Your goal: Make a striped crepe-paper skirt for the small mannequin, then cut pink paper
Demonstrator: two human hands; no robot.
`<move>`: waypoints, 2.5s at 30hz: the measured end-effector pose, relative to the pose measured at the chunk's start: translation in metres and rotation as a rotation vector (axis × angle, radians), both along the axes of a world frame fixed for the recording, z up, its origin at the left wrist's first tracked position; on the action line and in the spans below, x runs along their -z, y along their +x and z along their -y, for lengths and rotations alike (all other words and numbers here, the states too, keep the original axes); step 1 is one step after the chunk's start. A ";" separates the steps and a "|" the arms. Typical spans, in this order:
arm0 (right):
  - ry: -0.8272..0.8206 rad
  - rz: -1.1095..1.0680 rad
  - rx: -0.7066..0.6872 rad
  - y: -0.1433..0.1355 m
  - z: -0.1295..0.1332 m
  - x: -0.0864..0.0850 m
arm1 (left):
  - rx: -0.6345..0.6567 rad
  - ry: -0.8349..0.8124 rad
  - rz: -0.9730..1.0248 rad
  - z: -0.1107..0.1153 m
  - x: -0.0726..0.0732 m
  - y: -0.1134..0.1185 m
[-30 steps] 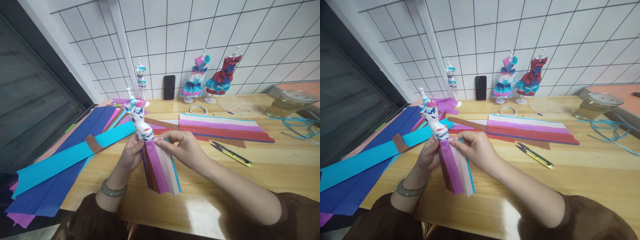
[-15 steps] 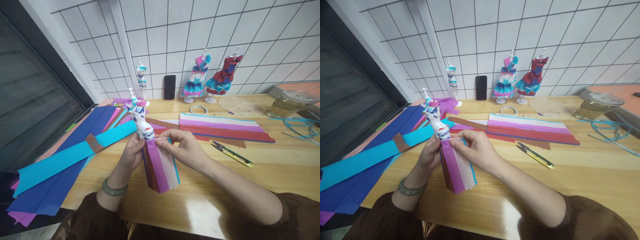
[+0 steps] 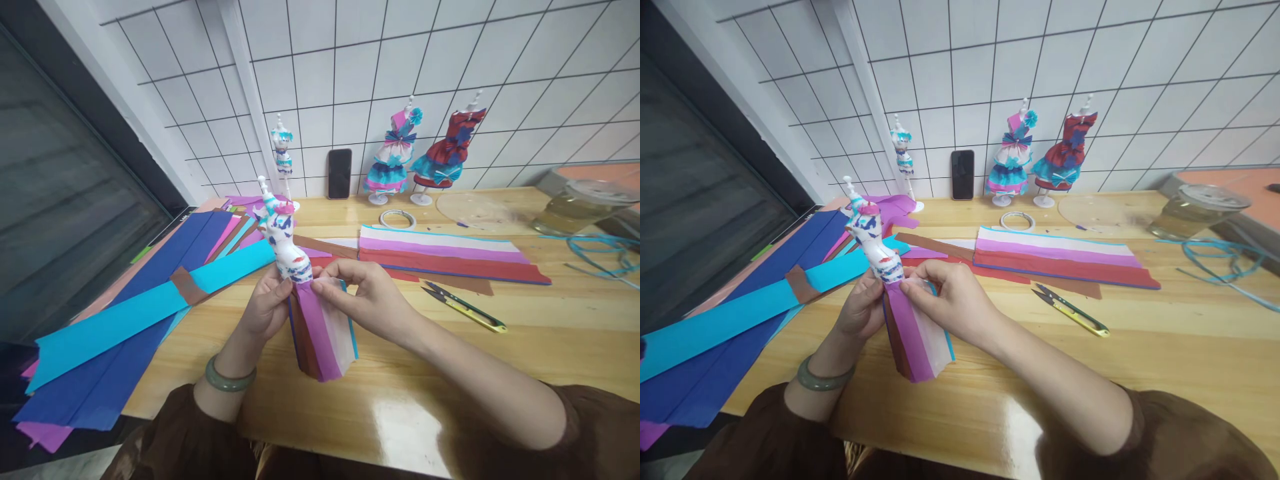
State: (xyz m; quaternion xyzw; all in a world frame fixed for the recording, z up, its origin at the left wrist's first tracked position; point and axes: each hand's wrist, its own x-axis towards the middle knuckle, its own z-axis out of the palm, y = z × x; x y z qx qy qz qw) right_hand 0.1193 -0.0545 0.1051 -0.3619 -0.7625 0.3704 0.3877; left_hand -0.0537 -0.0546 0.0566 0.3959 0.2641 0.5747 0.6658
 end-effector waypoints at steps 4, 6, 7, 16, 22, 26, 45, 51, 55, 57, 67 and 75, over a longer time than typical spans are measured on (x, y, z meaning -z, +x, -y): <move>0.002 0.010 0.004 0.000 0.000 -0.001 | 0.005 0.007 0.001 0.000 0.000 0.000; -0.007 0.004 -0.002 -0.001 0.000 -0.001 | 0.009 0.014 0.000 0.000 0.000 0.000; -0.013 0.002 -0.004 -0.001 0.000 -0.001 | 0.008 0.015 -0.002 0.000 0.000 -0.001; -0.162 -0.079 -0.040 -0.001 -0.005 0.005 | 0.037 0.016 -0.013 0.001 0.000 0.000; -0.267 -0.180 -0.137 -0.002 -0.008 0.007 | 0.085 0.033 -0.030 0.002 -0.002 -0.001; -0.227 -0.229 -0.172 -0.003 -0.009 0.007 | 0.109 0.044 -0.038 0.002 0.000 -0.001; 0.461 0.250 0.072 -0.001 0.001 0.009 | -0.030 0.144 -0.060 -0.006 0.006 0.001; 0.507 0.292 0.099 -0.001 -0.003 0.015 | -0.035 0.200 -0.141 -0.005 0.009 0.001; 0.415 0.190 0.062 -0.002 -0.003 0.016 | -0.076 0.175 -0.147 -0.005 0.010 0.000; 0.358 0.135 0.039 -0.002 -0.004 0.015 | -0.093 0.164 -0.143 -0.004 0.009 0.000; 0.238 -0.012 -0.045 0.000 -0.002 0.006 | -0.080 0.199 -0.125 -0.004 0.006 0.000; 0.148 -0.025 -0.088 -0.001 -0.001 0.004 | -0.128 0.158 -0.135 -0.006 0.006 0.001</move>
